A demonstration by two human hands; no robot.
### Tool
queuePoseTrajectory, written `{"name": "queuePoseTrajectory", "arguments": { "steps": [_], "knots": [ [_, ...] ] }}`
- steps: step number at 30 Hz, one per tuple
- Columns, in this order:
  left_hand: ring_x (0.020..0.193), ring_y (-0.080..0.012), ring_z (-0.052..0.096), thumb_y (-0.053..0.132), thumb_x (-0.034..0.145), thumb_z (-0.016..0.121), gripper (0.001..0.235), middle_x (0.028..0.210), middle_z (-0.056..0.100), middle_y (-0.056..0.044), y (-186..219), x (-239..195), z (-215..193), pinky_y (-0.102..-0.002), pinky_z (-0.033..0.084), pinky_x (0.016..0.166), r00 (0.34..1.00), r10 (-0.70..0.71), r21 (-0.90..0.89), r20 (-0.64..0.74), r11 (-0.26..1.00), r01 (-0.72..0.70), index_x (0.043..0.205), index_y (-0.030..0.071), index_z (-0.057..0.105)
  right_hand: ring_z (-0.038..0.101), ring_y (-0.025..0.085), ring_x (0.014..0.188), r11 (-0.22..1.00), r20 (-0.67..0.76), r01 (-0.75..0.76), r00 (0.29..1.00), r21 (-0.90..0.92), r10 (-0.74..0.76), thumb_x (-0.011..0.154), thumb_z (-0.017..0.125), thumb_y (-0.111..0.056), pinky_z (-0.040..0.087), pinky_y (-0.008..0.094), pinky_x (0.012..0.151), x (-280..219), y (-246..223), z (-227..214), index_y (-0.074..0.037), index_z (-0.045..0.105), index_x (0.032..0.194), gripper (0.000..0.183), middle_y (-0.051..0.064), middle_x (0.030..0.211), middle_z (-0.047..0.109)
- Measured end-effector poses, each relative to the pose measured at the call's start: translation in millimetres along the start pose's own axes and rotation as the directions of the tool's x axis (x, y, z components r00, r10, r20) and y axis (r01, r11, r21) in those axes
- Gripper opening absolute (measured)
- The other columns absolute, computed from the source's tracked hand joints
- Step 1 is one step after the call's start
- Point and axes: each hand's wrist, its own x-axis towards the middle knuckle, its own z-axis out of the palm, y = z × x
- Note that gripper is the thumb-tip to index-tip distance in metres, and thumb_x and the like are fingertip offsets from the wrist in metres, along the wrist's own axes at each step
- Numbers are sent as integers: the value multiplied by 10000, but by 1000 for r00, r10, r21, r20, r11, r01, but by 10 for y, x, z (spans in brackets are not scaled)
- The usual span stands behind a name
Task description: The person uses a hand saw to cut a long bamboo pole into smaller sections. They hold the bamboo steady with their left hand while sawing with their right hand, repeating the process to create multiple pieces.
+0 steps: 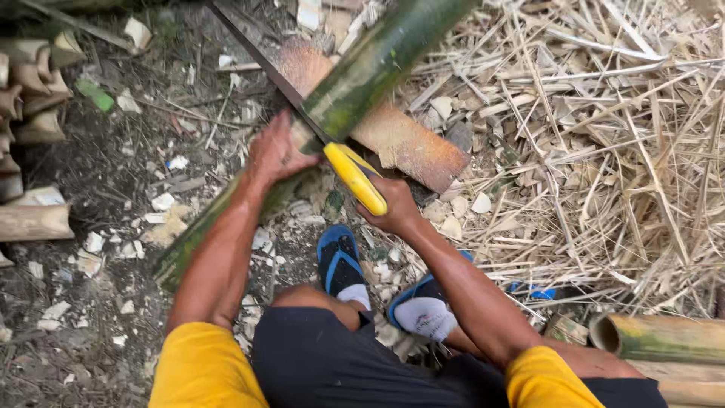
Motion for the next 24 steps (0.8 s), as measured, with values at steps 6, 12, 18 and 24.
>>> {"name": "queuePoseTrajectory", "arguments": {
  "steps": [6,12,18,24],
  "knots": [
    [1370,-434,451,581,694,909,1262,1519,431,-292,219,-169,425,-564,330,1160,951,181,190,-249,972,-135,1565,-57,255,674,382,736,999,-8,-42,999,-28,42,732,820,-170,552,417,680,-266,74,-129,-64,657,954,296,171,814,666],
    [1449,-317,371,366,909,942,1198,1601,339,-127,327,-261,1017,-607,238,1198,774,256,707,-579,630,321,1692,103,73,683,358,724,995,59,-96,994,36,94,741,825,-175,550,402,676,-395,-54,-182,-54,641,947,302,160,828,659],
    [1364,-470,438,736,652,917,1427,1535,393,-276,219,-153,601,-718,335,1063,923,86,327,-375,944,45,1632,92,106,689,376,796,973,144,-218,963,-79,228,720,797,-146,542,429,706,-1737,-577,-1028,-87,677,1014,323,156,882,710],
    [1327,-458,472,782,585,911,1498,1516,397,-321,101,-41,439,-649,386,1082,953,89,316,-289,949,7,1632,82,100,685,296,585,961,158,-248,951,-124,266,625,813,-146,548,369,567,-2536,-1047,-1652,-98,674,875,289,107,684,652]
  ]
}}
